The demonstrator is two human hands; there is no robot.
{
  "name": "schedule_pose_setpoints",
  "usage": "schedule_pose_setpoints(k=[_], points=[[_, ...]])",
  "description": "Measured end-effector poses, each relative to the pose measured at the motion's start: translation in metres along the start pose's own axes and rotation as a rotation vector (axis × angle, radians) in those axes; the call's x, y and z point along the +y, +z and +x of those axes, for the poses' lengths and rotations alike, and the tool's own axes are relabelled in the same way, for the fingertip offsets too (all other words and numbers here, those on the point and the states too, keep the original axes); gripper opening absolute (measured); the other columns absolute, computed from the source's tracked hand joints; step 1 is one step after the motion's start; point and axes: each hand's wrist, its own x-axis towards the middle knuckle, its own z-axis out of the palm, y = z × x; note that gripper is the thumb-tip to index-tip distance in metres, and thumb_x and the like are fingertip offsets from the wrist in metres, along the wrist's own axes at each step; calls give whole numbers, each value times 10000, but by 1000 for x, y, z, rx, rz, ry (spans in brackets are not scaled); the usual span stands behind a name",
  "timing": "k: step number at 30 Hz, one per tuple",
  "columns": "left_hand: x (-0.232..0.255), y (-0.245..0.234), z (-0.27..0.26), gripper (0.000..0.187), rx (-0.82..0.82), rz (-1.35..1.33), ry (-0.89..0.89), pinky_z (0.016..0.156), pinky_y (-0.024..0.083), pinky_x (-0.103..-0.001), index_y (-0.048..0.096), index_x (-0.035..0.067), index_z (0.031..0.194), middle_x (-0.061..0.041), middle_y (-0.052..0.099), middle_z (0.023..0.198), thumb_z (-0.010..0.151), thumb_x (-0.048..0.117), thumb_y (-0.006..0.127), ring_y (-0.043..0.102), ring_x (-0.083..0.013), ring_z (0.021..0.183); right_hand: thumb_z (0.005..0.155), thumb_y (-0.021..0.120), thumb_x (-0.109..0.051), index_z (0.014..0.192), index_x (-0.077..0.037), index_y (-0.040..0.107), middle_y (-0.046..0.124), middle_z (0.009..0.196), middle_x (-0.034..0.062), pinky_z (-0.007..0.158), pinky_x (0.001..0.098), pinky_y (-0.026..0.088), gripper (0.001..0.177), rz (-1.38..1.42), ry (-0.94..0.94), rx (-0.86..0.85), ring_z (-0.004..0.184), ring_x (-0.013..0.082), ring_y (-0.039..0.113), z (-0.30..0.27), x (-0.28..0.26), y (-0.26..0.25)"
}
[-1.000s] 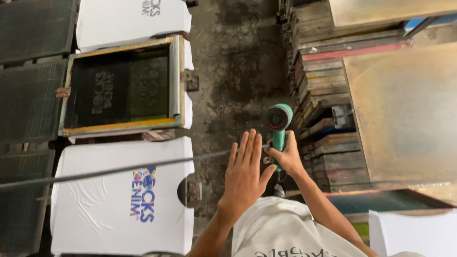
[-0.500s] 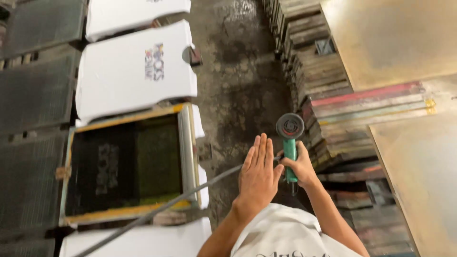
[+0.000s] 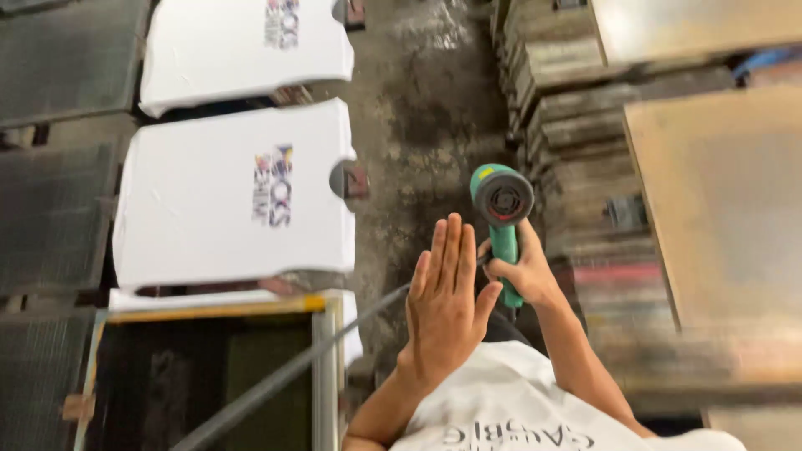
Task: The person uses a green heat gun to apply heat to a colorful logo on a white t-shirt laid flat on a work surface. They move the heat gun back and forth over the design while holding the shirt steady with their other hand. The process is repeated on several t-shirts lined up on the table.
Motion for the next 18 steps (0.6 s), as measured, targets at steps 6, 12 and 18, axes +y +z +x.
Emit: schedule_pose_setpoints(k=[6, 12, 18], points=[[-54, 43, 144, 643, -4, -83, -122, 1234, 195, -366, 250, -16, 1564, -172, 249, 1651, 1073, 388, 351, 253, -263, 1542, 594, 572, 93, 1218, -62, 425, 654, 824, 161, 401, 324, 461, 659, -59, 18, 72, 439, 221, 527, 163, -41, -24], [-113, 127, 292, 648, 171, -147, -85, 1250, 89, -356, 311, -12, 1561, -194, 268, 1643, 1052, 346, 489, 228, -286, 1538, 614, 595, 177, 1204, 1, 442, 618, 789, 287, 362, 457, 499, 634, 8, -31, 148, 376, 290, 560, 331, -22, -66], [-207, 199, 437, 612, 156, -63, -98, 1243, 98, -362, 353, 8, 1547, -167, 299, 1638, 1067, 382, 419, 259, -254, 1533, 606, 633, 155, 1122, 16, 468, 630, 798, 316, 344, 473, 485, 559, 51, 23, 171, 366, 313, 580, 515, -25, -55]])
